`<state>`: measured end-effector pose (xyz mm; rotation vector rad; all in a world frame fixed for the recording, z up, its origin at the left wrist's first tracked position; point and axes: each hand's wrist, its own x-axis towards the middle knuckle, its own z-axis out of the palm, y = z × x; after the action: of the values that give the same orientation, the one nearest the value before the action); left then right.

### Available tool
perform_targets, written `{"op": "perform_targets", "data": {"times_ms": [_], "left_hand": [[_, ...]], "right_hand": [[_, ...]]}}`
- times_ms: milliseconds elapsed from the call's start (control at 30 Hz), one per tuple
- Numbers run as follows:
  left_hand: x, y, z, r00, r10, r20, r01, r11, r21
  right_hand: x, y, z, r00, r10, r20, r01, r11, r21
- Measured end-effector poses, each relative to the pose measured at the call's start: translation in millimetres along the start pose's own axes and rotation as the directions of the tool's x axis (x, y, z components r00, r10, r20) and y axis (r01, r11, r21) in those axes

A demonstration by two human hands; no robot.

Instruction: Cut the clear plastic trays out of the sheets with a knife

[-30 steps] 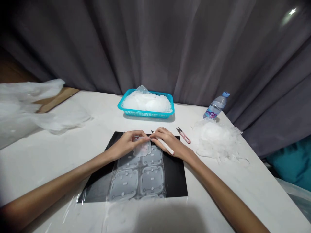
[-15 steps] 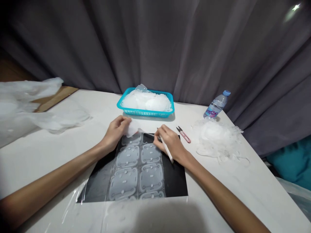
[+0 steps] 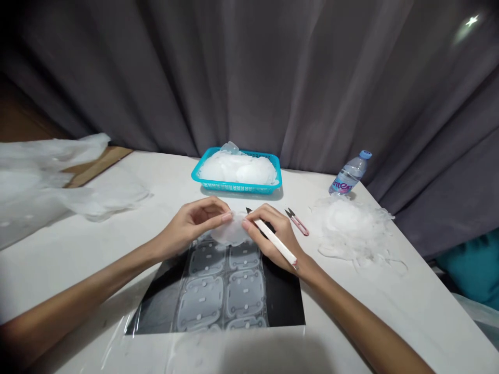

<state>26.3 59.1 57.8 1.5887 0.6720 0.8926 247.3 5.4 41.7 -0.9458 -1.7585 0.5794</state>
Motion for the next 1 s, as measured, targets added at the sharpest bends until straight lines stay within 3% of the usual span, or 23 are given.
{"op": "perform_targets", "data": {"times_ms": [333,500,700,833,1000], "left_hand": [[-7,24,0.7,0.998,0.010,0.063,-0.010,1.000,-0.001],[-8,17,4.7,0.977,-0.112,0.182,0.134,0.985,-0.113],[-11,6,5.9,0.979,-0.135,0.155,0.129,0.991,0.045],[-13,5,7.0,0.962,-0.153,0.226,0.113,0.977,0.179],[-12,13,6.0,0.977,-0.131,0.169,0.097,0.976,0.196]], "right_hand": [[3,-23,-11,0.970,0.209,0.125,-0.235,0.936,0.263],[5,-12,-11,0.937,0.343,0.070,-0.348,0.891,0.292],[7,3,-16,0.957,0.285,0.049,-0.288,0.955,0.076],[4,0,-12,0.956,0.237,0.171,-0.263,0.953,0.149],[3,-3,-15,0.927,0.302,0.221,-0.347,0.916,0.201]]}}
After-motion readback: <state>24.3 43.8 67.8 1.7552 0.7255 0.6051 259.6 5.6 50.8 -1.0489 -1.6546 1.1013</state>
